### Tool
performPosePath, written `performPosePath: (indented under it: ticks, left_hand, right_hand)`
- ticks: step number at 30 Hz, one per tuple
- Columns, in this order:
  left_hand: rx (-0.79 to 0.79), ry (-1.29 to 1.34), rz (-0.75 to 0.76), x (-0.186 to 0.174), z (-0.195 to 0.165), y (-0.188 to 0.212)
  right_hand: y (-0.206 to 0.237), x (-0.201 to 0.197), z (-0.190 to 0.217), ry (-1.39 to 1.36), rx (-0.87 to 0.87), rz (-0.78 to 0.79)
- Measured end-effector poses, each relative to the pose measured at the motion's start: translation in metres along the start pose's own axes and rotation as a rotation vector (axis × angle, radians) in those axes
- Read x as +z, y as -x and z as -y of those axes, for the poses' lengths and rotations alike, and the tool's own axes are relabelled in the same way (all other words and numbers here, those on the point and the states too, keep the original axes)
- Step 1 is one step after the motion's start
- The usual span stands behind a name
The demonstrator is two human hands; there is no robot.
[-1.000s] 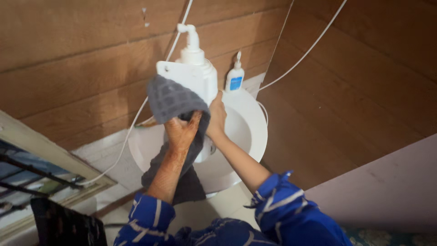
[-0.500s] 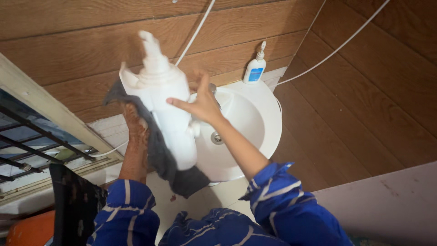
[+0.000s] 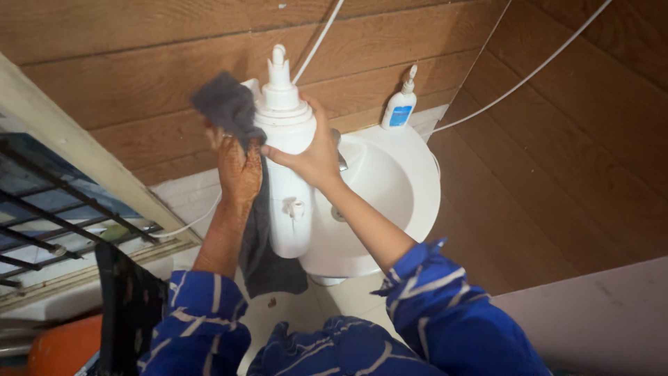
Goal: The person services a wall-mounted water purifier. They rinse the filter housing and cartridge parts under the tap in a small sink, reassemble the housing and lid, wipe the unit with a cloth, and remount the purifier on the wall bracket.
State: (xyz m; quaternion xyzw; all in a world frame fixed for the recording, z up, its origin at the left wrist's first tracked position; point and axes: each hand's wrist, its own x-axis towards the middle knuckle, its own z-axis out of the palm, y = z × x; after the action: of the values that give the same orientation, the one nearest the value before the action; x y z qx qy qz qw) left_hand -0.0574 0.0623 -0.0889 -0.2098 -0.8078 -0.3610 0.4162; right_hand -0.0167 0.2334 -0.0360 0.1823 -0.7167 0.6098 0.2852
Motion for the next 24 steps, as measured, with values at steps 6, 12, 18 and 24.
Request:
performPosePath:
  ticks: [6,12,18,24]
  left_hand:
    - [0.041,-0.233,0.256,-0.016,-0.010,-0.060]
    - [-0.086,-0.041,0.106,0.003,-0.014,-0.026]
    - [-0.169,0.061,0.094,0.022,-0.052,0.061]
    - [-0.258,0.132,-0.026,0.031,-0.048,0.066]
  right_hand:
    - [0.003,0.002,0.011,0.350,-0.129,0.042]
    - [0.004,0.004,0.022,0.438,-0.235,0.009]
    - [-0.017,-0.004,0.029,0.321,-0.226,-0.174]
    - [-0.034,-0.013,0.030,-0.276,-0.010,-0.257]
